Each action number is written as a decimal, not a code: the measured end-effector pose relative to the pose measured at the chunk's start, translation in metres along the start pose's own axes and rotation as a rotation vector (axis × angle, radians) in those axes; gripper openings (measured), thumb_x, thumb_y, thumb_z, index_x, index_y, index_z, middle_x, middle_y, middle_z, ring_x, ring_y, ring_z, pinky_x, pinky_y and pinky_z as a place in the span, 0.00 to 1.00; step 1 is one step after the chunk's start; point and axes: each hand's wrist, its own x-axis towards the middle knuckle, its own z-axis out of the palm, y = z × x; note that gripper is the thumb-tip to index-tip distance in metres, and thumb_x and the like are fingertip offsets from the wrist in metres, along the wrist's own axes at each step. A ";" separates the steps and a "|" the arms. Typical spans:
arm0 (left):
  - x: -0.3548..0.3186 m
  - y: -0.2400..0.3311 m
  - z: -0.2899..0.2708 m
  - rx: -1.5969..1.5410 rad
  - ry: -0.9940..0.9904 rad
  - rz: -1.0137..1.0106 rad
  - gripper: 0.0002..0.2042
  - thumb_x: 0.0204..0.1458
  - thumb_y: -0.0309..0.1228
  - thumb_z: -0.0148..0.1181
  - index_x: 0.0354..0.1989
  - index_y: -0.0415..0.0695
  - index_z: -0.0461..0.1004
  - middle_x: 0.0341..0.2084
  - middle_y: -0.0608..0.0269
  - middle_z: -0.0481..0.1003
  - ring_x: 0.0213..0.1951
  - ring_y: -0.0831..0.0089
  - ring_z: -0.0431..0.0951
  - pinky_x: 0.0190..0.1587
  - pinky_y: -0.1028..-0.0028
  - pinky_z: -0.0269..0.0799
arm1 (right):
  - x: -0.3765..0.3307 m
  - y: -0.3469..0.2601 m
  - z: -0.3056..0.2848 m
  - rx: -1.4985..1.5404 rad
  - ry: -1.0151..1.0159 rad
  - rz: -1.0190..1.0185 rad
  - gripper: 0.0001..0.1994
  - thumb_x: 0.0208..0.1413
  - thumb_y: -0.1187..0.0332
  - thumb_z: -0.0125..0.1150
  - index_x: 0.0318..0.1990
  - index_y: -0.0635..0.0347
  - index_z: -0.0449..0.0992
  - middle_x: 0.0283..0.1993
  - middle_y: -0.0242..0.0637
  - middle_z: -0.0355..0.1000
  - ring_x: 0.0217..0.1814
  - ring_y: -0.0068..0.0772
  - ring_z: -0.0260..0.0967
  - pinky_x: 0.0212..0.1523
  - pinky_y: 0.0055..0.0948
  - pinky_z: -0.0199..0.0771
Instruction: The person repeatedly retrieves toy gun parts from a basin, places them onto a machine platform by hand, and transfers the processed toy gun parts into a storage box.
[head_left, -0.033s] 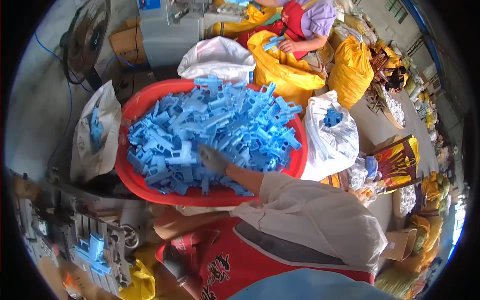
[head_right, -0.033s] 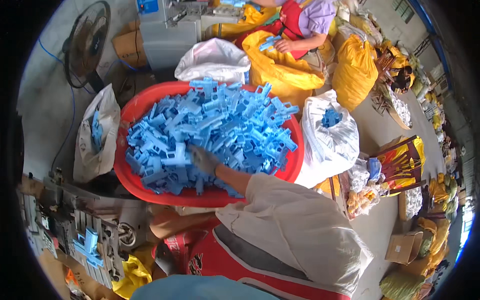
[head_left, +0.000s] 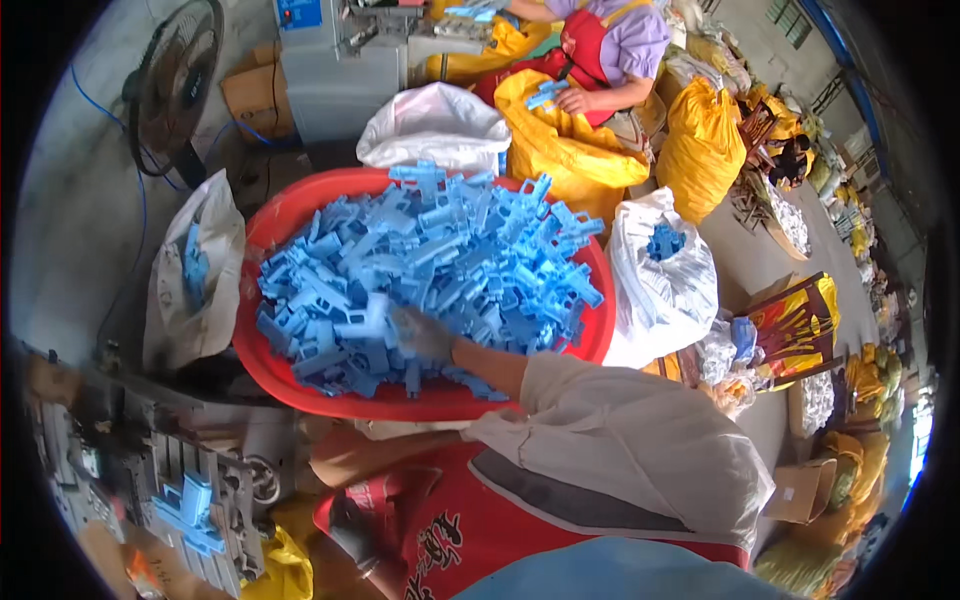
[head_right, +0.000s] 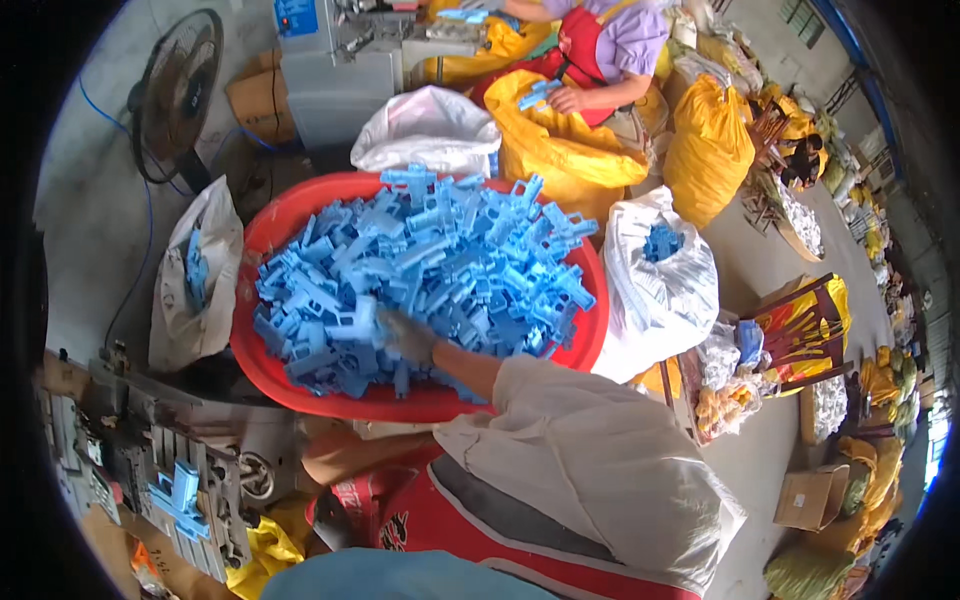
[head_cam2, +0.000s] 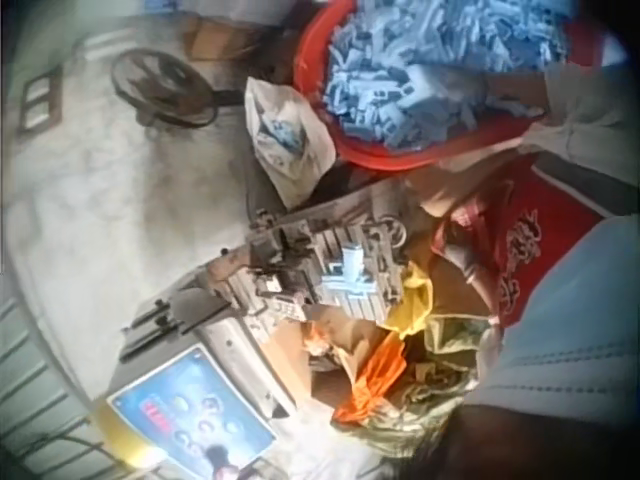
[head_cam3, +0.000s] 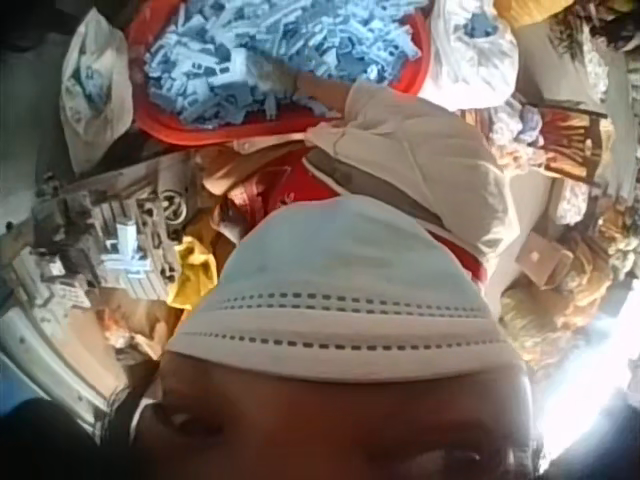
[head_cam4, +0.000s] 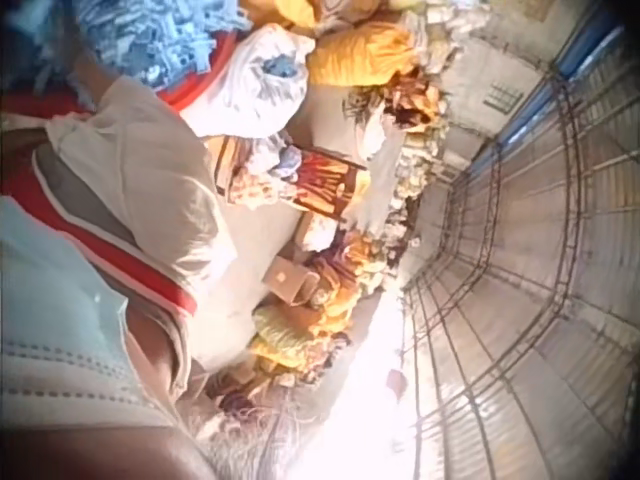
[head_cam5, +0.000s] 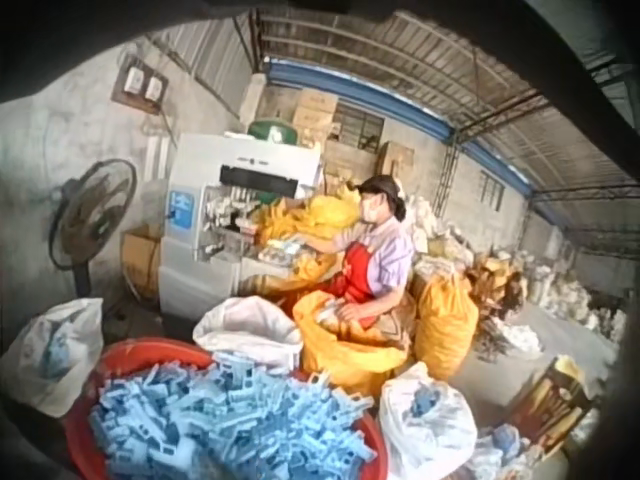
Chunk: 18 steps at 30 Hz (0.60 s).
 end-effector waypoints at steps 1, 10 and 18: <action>-0.005 -0.001 0.002 0.000 0.019 0.011 0.14 0.55 0.28 0.48 0.44 0.33 0.75 0.40 0.46 0.77 0.42 0.53 0.77 0.47 0.63 0.71 | 0.002 0.017 0.001 -0.644 -0.043 -0.066 0.30 0.51 0.65 0.62 0.62 0.59 0.60 0.64 0.52 0.55 0.64 0.47 0.58 0.64 0.41 0.57; -0.016 -0.006 -0.003 0.049 0.051 0.000 0.13 0.56 0.35 0.51 0.45 0.43 0.77 0.37 0.51 0.79 0.40 0.54 0.79 0.42 0.61 0.75 | -0.024 0.016 0.007 -1.376 0.071 -0.110 0.29 0.42 0.61 0.64 0.56 0.49 0.69 0.64 0.41 0.56 0.62 0.53 0.56 0.59 0.47 0.61; 0.001 0.012 -0.005 0.094 0.027 -0.008 0.14 0.55 0.31 0.49 0.44 0.38 0.76 0.38 0.47 0.77 0.40 0.53 0.77 0.44 0.60 0.72 | -0.016 0.025 -0.002 -1.276 -0.087 0.124 0.31 0.43 0.59 0.64 0.58 0.47 0.67 0.61 0.41 0.61 0.57 0.50 0.64 0.53 0.47 0.66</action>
